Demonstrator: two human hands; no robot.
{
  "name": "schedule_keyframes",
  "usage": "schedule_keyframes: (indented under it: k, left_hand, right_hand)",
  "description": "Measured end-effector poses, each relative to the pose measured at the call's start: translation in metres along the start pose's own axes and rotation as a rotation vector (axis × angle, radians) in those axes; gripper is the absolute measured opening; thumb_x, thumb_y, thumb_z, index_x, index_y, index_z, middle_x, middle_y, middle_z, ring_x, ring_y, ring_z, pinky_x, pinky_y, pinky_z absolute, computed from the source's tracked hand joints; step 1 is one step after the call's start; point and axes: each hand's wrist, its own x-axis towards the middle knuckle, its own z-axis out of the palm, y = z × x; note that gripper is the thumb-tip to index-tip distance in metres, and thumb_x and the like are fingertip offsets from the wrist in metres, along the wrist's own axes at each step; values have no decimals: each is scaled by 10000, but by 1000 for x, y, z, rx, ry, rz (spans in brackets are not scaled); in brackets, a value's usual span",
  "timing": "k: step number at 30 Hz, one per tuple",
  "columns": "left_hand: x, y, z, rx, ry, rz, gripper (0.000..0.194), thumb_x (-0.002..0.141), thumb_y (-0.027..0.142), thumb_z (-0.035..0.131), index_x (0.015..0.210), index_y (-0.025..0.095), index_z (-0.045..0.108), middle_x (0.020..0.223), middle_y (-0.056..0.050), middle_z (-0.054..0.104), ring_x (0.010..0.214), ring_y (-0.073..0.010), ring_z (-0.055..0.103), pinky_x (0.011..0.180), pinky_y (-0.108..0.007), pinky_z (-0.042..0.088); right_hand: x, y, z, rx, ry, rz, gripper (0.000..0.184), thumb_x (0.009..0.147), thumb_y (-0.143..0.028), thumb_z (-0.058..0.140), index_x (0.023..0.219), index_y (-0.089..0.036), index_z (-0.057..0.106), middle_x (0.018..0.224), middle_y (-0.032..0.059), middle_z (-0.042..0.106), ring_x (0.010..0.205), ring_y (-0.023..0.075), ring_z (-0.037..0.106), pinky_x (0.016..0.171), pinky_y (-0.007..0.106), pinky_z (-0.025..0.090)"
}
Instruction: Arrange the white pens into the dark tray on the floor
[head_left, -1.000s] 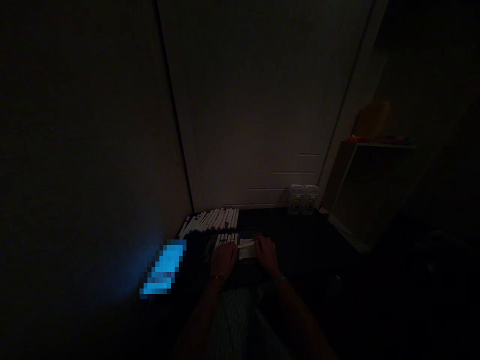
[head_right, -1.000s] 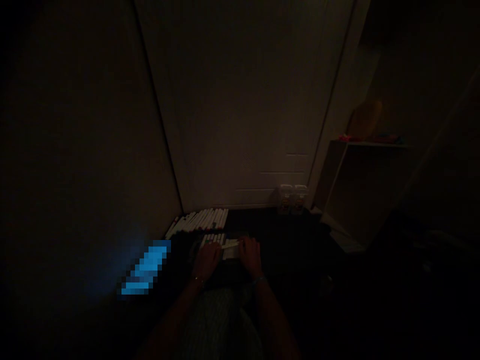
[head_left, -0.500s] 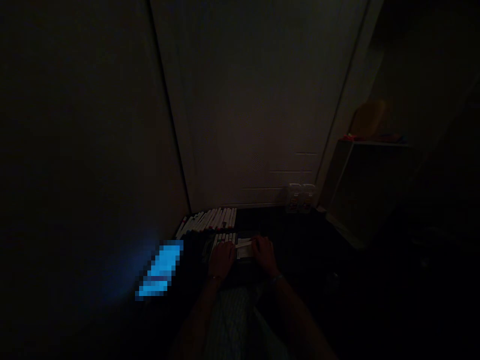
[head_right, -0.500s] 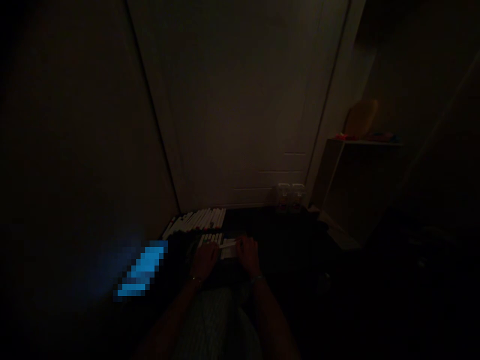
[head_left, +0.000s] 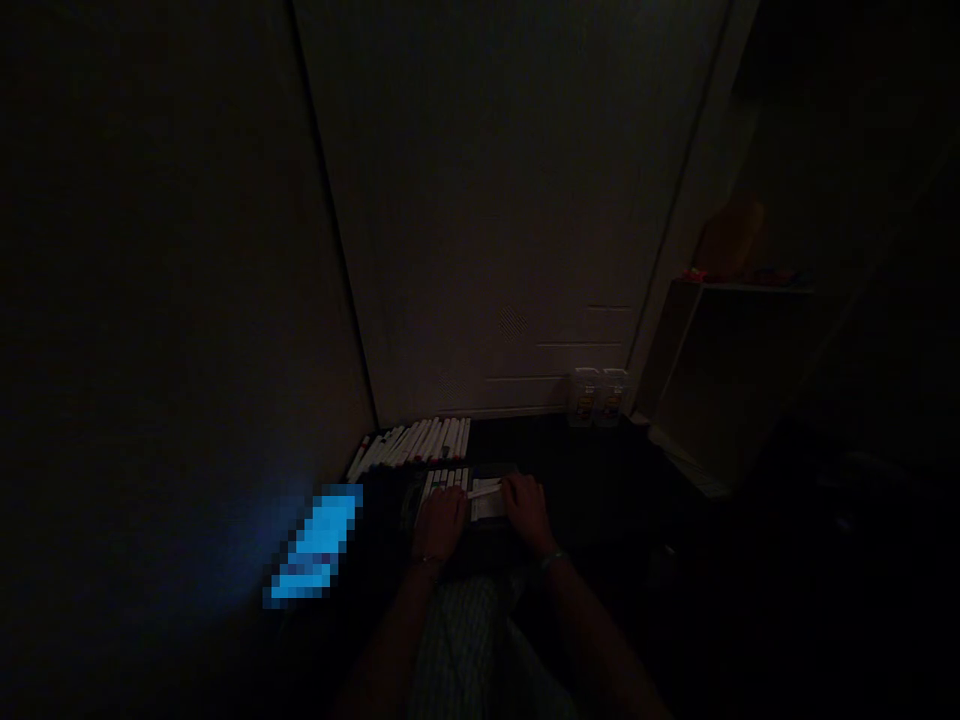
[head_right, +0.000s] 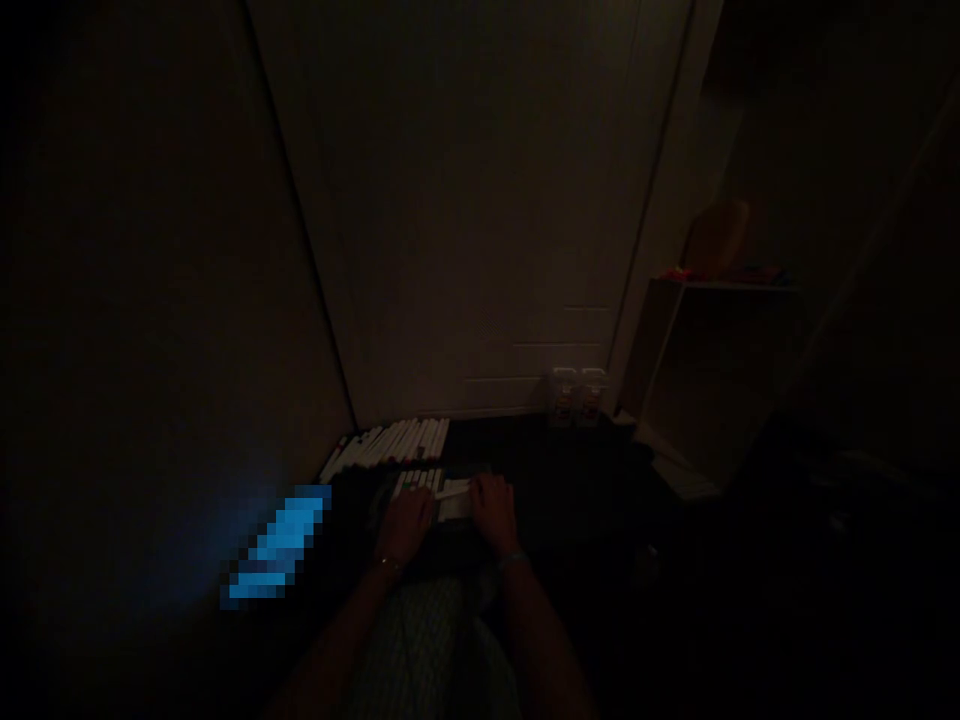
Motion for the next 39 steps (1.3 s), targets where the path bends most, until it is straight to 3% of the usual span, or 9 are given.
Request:
schedule_keyframes:
  k: [14,39]
  left_hand:
    - [-2,-5,11,-8,22,-7,307,890,284,288,918,184,577,894,-77,627,954,-203,527,843,-344,368]
    - [-2,-6,9,7,8,19,321,888,264,276,908,183,586,895,-79,626,905,-211,530,810,-354,376]
  right_hand:
    - [0,-2,-1,-14,2,-3,229,896,-308,378,952,-241,589,938,20,626,917,169,509,794,272,304]
    - [-1,-2,-1,8,29,-3,208,887,-290,386,929,-244,585,926,14,627,907,172,510,795,276,312]
